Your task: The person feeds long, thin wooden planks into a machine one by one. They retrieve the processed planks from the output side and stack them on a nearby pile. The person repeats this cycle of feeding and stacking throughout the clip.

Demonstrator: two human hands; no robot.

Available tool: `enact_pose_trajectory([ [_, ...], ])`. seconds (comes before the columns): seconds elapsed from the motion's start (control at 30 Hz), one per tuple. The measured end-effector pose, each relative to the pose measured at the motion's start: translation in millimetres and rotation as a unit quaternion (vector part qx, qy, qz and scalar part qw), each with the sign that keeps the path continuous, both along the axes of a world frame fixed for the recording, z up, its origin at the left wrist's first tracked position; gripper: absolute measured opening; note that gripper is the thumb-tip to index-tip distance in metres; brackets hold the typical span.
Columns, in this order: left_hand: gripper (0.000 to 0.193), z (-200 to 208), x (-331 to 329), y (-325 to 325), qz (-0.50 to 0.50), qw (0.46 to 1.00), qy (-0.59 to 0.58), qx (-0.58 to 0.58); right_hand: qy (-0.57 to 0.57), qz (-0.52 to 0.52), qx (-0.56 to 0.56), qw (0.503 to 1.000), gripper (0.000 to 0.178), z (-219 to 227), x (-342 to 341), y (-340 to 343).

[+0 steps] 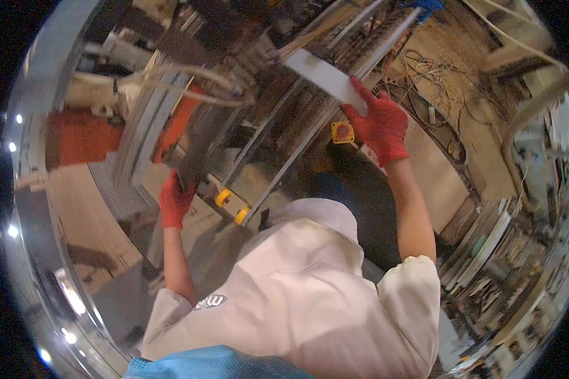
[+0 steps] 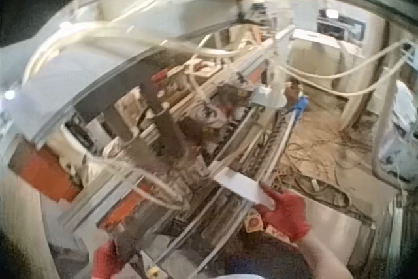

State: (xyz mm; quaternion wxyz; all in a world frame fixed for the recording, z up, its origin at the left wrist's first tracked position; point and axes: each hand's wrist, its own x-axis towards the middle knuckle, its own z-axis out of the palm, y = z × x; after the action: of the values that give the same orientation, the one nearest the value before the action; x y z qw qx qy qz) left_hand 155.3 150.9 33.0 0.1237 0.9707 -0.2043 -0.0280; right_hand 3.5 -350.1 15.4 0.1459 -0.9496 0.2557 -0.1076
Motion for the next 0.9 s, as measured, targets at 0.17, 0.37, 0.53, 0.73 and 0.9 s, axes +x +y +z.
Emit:
enact_pose_trajectory([
  [0.17, 0.046, -3, 0, 3, -0.001, 1.000, -0.009, -0.030, 0.050, 0.004, -0.012, 0.999, 0.063, 3, 5, 2],
  [0.37, 0.050, 1, -5, 3, 0.019, 0.999, -0.009, -0.024, 0.086, 0.022, -0.018, 0.996, 0.067, 11, 12, 4],
  [0.53, 0.050, -1, -6, 6, 0.033, 0.999, -0.034, -0.017, 0.067, 0.049, -0.020, 0.996, 0.068, 6, 11, 4],
  [0.73, 0.053, -18, -4, 14, 0.028, 0.997, -0.064, -0.026, 0.066, 0.062, -0.053, 0.994, 0.066, -3, 11, -5],
  [0.9, 0.051, -17, -6, 16, 0.031, 0.998, -0.047, -0.009, 0.024, 0.085, -0.029, 0.996, 0.068, -7, 8, -6],
])
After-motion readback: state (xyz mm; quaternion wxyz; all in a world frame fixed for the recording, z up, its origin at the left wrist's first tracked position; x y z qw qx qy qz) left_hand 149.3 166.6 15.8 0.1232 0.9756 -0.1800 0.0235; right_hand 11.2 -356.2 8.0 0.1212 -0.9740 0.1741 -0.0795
